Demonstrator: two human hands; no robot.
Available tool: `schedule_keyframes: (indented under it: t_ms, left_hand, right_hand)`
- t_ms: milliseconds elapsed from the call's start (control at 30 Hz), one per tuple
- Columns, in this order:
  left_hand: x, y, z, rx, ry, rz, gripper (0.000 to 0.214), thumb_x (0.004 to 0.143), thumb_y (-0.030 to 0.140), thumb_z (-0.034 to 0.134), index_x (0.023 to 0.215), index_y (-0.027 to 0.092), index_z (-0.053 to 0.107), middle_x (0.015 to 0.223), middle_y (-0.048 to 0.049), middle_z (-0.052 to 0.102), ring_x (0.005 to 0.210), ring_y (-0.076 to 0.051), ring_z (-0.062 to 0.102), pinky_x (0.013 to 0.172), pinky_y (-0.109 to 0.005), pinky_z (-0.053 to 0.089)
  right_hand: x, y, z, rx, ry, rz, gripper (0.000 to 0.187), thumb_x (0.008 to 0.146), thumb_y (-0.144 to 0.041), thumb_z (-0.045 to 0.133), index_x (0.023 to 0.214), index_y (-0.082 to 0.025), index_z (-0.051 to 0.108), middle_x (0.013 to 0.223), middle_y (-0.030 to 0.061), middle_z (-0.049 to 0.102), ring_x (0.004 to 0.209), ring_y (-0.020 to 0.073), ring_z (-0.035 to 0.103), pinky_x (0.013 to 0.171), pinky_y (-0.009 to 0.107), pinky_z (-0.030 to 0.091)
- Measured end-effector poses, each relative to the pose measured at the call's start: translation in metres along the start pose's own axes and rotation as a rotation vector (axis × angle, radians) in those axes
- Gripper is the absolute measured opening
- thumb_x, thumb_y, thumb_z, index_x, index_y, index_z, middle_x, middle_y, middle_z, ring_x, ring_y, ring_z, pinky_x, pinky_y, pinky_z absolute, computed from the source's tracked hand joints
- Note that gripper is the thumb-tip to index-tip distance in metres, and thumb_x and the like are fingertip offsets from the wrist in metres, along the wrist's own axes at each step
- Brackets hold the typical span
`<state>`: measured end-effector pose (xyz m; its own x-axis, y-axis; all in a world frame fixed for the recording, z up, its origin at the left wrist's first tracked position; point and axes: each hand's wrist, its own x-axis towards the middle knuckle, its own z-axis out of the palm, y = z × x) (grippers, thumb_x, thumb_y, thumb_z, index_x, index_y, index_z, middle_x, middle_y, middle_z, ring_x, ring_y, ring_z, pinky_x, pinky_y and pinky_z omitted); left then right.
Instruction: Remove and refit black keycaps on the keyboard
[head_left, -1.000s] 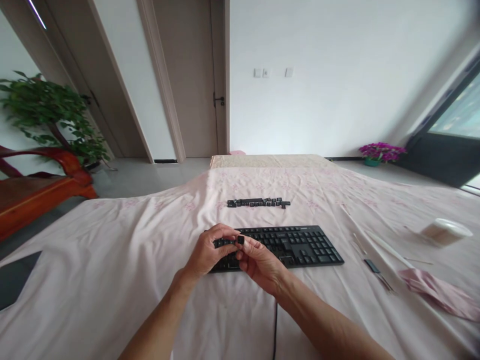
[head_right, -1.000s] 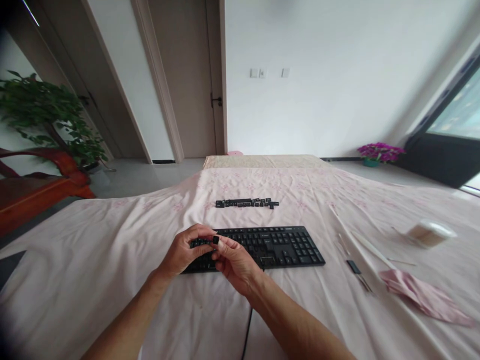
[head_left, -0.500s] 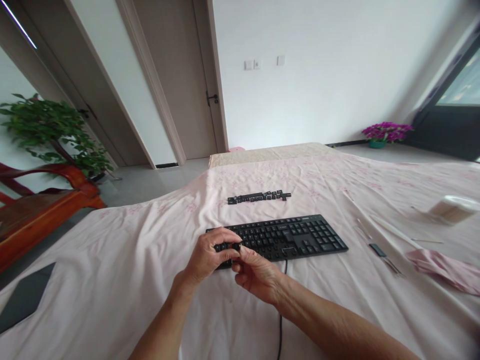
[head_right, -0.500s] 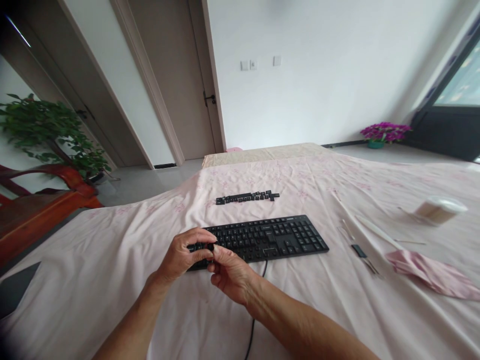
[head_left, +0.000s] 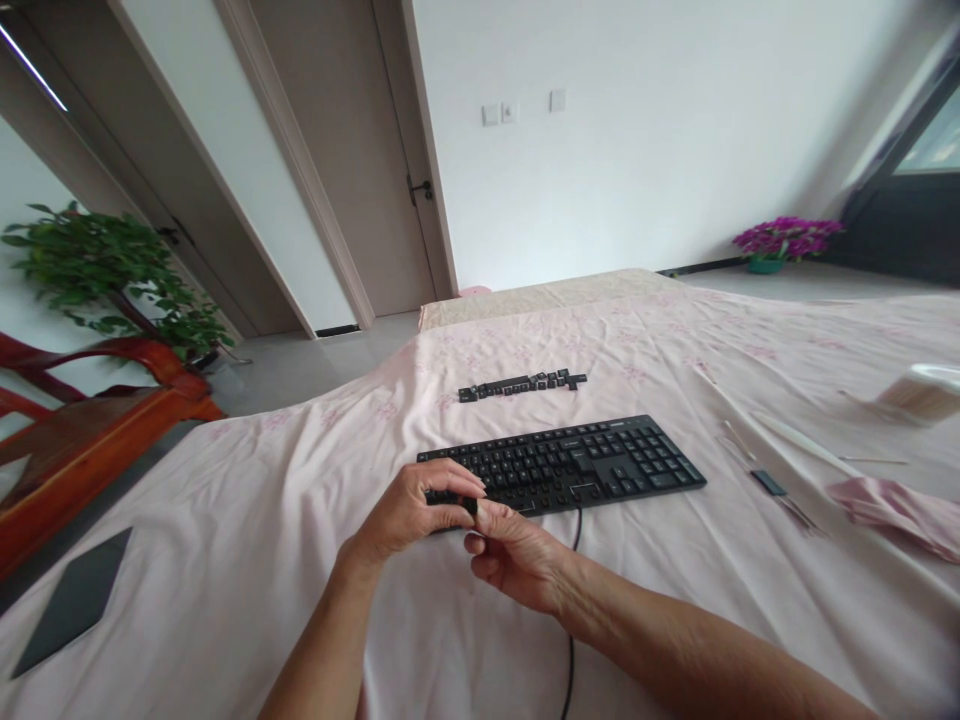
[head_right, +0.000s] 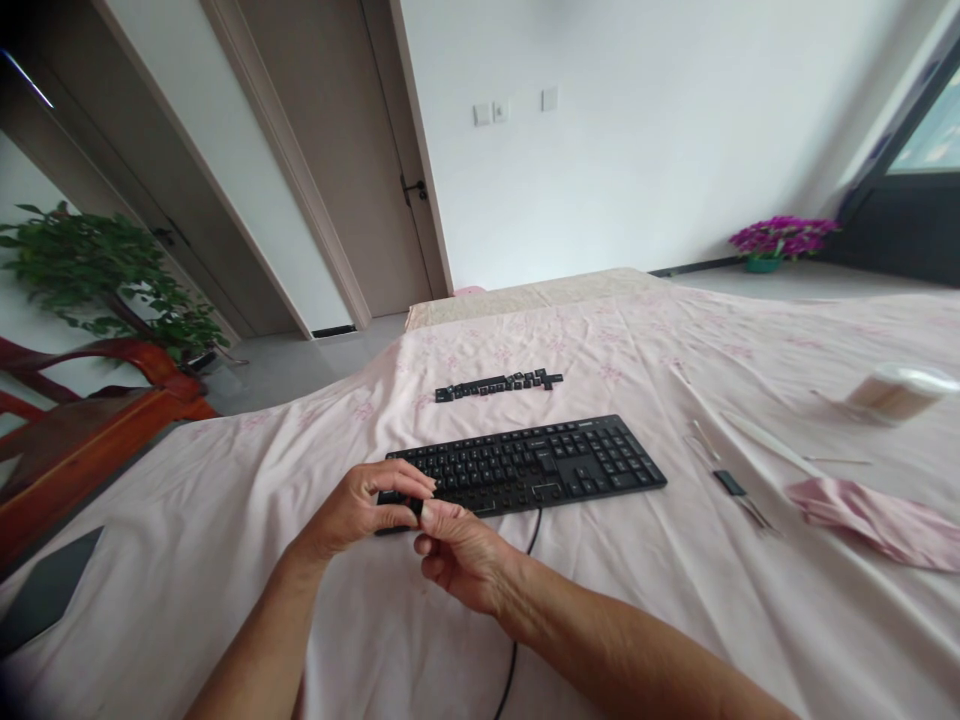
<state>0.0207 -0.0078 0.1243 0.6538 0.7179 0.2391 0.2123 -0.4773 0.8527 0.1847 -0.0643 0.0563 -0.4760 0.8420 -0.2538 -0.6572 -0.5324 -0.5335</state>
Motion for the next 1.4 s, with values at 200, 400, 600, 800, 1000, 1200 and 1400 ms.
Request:
schedule_keyframes:
  t_ms: [200, 400, 600, 800, 1000, 1200, 1400]
  left_hand:
    - [0.000, 0.000, -0.002, -0.066, -0.049, -0.048, 0.020, 0.070, 0.030, 0.076, 0.088, 0.020, 0.075, 0.097, -0.0076, 0.071, 0.094, -0.022, 0.065, 0.088, -0.033, 0.050]
    - [0.000, 0.004, -0.003, -0.150, -0.069, -0.085, 0.021, 0.068, 0.030, 0.077, 0.086, 0.020, 0.076, 0.095, -0.0078, 0.072, 0.094, -0.023, 0.065, 0.087, -0.034, 0.051]
    - [-0.002, 0.003, -0.003, -0.241, -0.108, -0.128, 0.025, 0.067, 0.036, 0.078, 0.085, 0.018, 0.076, 0.093, -0.0091, 0.072, 0.090, -0.024, 0.066, 0.084, -0.035, 0.052]
    - [-0.002, -0.001, -0.004, -0.286, -0.153, -0.124, 0.030, 0.066, 0.041, 0.078, 0.084, 0.018, 0.077, 0.091, -0.0097, 0.073, 0.090, -0.025, 0.066, 0.085, -0.036, 0.051]
    - [-0.002, -0.001, -0.005, -0.300, -0.175, -0.106, 0.031, 0.069, 0.044, 0.074, 0.087, 0.018, 0.077, 0.091, -0.0104, 0.073, 0.090, -0.026, 0.066, 0.084, -0.035, 0.051]
    - [-0.002, -0.003, -0.006, -0.304, -0.191, -0.110, 0.034, 0.070, 0.046, 0.073, 0.087, 0.018, 0.077, 0.092, -0.0108, 0.073, 0.090, -0.026, 0.066, 0.084, -0.035, 0.051]
    - [-0.003, -0.004, -0.003, -0.387, -0.178, -0.111, 0.032, 0.068, 0.045, 0.075, 0.085, 0.018, 0.077, 0.090, -0.0105, 0.073, 0.089, -0.026, 0.067, 0.083, -0.036, 0.051]
  right_hand:
    - [-0.004, 0.003, 0.004, 0.100, 0.043, 0.038, 0.041, 0.050, -0.030, 0.090, 0.073, -0.018, 0.058, 0.067, -0.0058, 0.056, 0.056, 0.0043, 0.044, 0.049, 0.019, 0.021]
    - [-0.010, 0.006, 0.013, 0.127, 0.060, 0.056, 0.040, 0.051, -0.029, 0.089, 0.073, -0.018, 0.058, 0.068, -0.0058, 0.056, 0.054, 0.0037, 0.043, 0.048, 0.019, 0.018]
    - [-0.018, 0.008, 0.025, 0.120, 0.109, 0.046, 0.039, 0.051, -0.029, 0.089, 0.072, -0.018, 0.058, 0.067, -0.0063, 0.055, 0.051, 0.0030, 0.039, 0.047, 0.019, 0.016]
    - [-0.023, 0.010, 0.031, 0.152, 0.158, 0.055, 0.040, 0.048, -0.027, 0.089, 0.071, -0.018, 0.057, 0.066, -0.0061, 0.055, 0.051, 0.0032, 0.039, 0.046, 0.020, 0.014]
    - [-0.028, 0.009, 0.039, 0.184, 0.197, 0.052, 0.042, 0.045, -0.023, 0.090, 0.070, -0.017, 0.057, 0.060, -0.0074, 0.050, 0.049, 0.0029, 0.036, 0.045, 0.019, 0.013]
    - [-0.030, 0.008, 0.043, 0.201, 0.235, 0.056, 0.044, 0.042, -0.020, 0.089, 0.070, -0.017, 0.055, 0.057, -0.0083, 0.046, 0.046, 0.0025, 0.036, 0.044, 0.018, 0.011]
    - [-0.035, 0.006, 0.047, 0.222, 0.267, 0.070, 0.041, 0.046, -0.020, 0.087, 0.073, -0.016, 0.056, 0.063, -0.0061, 0.054, 0.045, 0.0012, 0.035, 0.043, 0.017, 0.011]
